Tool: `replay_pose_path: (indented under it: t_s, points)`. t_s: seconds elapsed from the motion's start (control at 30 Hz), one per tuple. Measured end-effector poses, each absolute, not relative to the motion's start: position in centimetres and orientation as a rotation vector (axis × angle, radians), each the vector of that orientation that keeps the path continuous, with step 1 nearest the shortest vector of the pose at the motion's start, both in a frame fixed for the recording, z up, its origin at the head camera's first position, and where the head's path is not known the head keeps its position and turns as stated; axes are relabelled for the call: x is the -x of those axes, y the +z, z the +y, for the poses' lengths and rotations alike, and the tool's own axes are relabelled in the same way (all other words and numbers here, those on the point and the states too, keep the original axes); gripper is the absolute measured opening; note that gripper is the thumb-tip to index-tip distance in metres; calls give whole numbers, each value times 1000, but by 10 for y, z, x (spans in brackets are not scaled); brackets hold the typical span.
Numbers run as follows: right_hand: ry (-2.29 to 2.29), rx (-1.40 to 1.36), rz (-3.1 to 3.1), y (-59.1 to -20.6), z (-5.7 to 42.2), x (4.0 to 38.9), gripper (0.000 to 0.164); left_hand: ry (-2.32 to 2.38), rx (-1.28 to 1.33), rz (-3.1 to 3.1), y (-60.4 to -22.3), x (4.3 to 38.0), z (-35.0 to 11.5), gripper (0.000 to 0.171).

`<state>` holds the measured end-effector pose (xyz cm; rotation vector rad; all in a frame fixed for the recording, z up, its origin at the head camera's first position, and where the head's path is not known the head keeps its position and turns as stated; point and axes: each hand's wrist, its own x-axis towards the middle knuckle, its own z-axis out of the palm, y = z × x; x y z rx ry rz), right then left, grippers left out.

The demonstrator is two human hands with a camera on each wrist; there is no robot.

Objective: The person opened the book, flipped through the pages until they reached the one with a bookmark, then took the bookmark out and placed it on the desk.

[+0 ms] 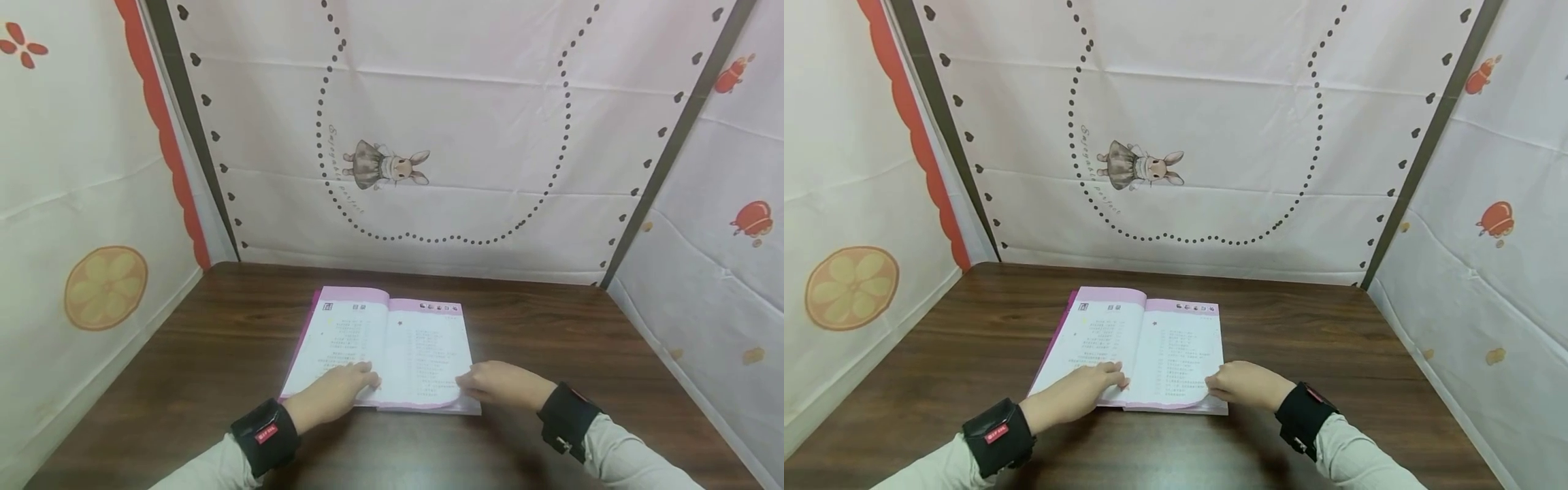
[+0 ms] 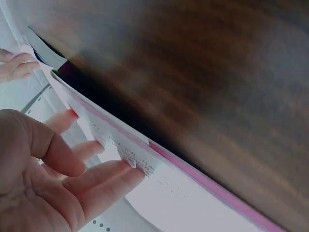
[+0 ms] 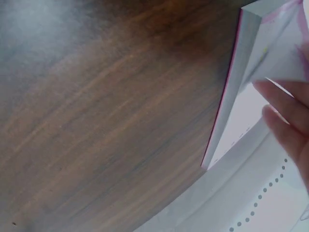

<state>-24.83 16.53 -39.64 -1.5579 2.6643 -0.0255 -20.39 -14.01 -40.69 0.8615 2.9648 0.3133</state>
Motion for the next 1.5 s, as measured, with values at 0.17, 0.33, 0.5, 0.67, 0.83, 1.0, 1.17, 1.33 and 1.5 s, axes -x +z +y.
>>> replay_pose_path:
  t_s: [0.17, 0.33, 0.5, 0.67, 0.83, 1.0, 1.17, 1.33, 1.5]
  points:
    - [-48, 1481, 2744, -396, 163, 248, 9, 287, -889, 2990, -413, 206, -138, 27]
    - [-47, 1482, 2793, -391, 162, 247, 7, 273, -881, 3010, -417, 208, -133, 18]
    - [-103, 1470, 2837, -383, 162, 246, 9, 279, -788, 3033, -419, 209, -124, 34]
    - [-120, 1566, 2865, -375, 159, 249, 7, 309, -708, 3091, -423, 210, -111, 75]
    - [-132, 1667, 2914, -368, 154, 251, 8, 294, -653, 3151, -425, 209, -103, 86]
    - [-165, 1744, 2998, -362, 150, 252, 7, 345, -556, 3141, -423, 207, -99, 90]
    - [-177, 1768, 3060, -355, 146, 250, 11, 338, -472, 3132, -422, 209, -95, 81]
    - [-185, 1688, 3185, -353, 144, 249, 29, 285, -462, 3130, -421, 209, -93, 71]
    - [-263, 1553, 3297, -356, 147, 252, 44, 330, -459, 3110, -418, 208, -95, 59]
